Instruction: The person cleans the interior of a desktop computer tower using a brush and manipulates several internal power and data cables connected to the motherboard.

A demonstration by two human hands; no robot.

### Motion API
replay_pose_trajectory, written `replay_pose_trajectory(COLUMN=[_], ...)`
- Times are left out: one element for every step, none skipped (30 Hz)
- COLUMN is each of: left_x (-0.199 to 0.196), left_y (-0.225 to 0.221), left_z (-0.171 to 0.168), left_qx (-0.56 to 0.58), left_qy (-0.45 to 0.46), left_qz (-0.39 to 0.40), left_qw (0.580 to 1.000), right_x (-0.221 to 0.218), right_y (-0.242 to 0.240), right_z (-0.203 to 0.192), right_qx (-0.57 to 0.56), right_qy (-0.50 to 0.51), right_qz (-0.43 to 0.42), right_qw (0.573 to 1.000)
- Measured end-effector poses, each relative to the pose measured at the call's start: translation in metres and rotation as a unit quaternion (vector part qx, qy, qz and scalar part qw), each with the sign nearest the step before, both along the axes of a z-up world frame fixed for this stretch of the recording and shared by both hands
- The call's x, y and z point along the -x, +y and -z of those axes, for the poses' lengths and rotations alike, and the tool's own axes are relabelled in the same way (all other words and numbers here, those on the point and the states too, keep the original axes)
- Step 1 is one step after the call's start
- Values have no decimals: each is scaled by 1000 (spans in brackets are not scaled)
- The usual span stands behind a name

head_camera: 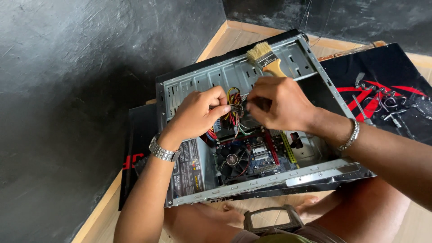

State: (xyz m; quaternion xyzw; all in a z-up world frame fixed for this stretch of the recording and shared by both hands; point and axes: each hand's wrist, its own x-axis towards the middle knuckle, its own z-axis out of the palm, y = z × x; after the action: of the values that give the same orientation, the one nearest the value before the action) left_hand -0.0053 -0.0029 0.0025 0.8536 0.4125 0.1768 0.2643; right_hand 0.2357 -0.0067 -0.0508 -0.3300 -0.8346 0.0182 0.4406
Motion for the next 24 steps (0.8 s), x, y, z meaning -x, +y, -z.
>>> replay_pose_trajectory(left_x=[0, 1, 0, -1, 0, 0, 0, 0, 0, 1, 2, 2, 1, 1, 2, 2, 2, 3, 5, 7, 8, 10, 10, 9], left_y=[0, 0, -1, -1, -1, 1, 2, 3, 3, 4, 4, 4, 5, 4, 3, 2, 3, 3, 3, 4, 5, 7, 7, 6], left_z=[1, 0, 0, -1, 1, 3, 4, 5, 6, 7, 8, 8, 8, 7, 6, 4, 4, 5, 5, 6, 6, 7, 4, 3], left_qx=[2, 2, 4, 8, 9, 21, 32, 32, 46, 60, 60, 62, 65, 65, 83, 101, 101, 99, 97, 97, 90, 82, 80, 74], left_qy=[0, 0, 2, 6, 7, 0, -8, -7, -16, -25, -24, -26, -27, -26, -38, -50, -50, -55, -60, -60, -64, -67, -66, -67], left_qz=[4, 3, 4, 8, 10, 1, -8, -7, -9, -11, -12, -11, -11, -8, -13, -17, -15, -12, -9, -11, -4, 5, 4, 6], left_qw=[1000, 1000, 1000, 1000, 1000, 1000, 999, 999, 999, 998, 998, 998, 997, 997, 996, 993, 994, 993, 993, 993, 994, 994, 995, 995], right_x=[1, 1, 1, 1, 3, 4, 5, 5, 6, 7, 7, 6, 6, 6, 6, 6, 6, 6, 7, 7, 7, 6, 7, 7], right_y=[-5, -2, 2, 3, 6, 10, 14, 8, 2, -4, 5, 13, 22, 21, 20, 18, 20, 23, 26, 17, 8, 0, 1, 2], right_z=[-6, -3, 0, 4, 8, 11, 14, 5, -4, -13, 1, 15, 30, 27, 24, 21, 25, 29, 32, 21, 10, -1, -4, -7], right_qx=[60, 60, 73, 88, 89, 81, 74, 74, 75, 76, 76, 73, 70, 70, 89, 109, 108, 159, 209, 208, 288, 365, 364, 383], right_qy=[30, 30, 19, 10, 12, 26, 40, 41, 47, 53, 54, 68, 82, 83, 77, 70, 70, 79, 87, 86, 110, 134, 134, 121], right_qz=[-58, -60, -82, -101, -100, -122, -144, -143, -125, -107, -108, -91, -75, -72, -63, -54, -51, -46, -40, -42, -50, -57, -58, -64], right_qw=[996, 996, 994, 991, 991, 989, 986, 986, 988, 990, 990, 991, 991, 991, 991, 990, 990, 983, 973, 973, 950, 919, 920, 914])
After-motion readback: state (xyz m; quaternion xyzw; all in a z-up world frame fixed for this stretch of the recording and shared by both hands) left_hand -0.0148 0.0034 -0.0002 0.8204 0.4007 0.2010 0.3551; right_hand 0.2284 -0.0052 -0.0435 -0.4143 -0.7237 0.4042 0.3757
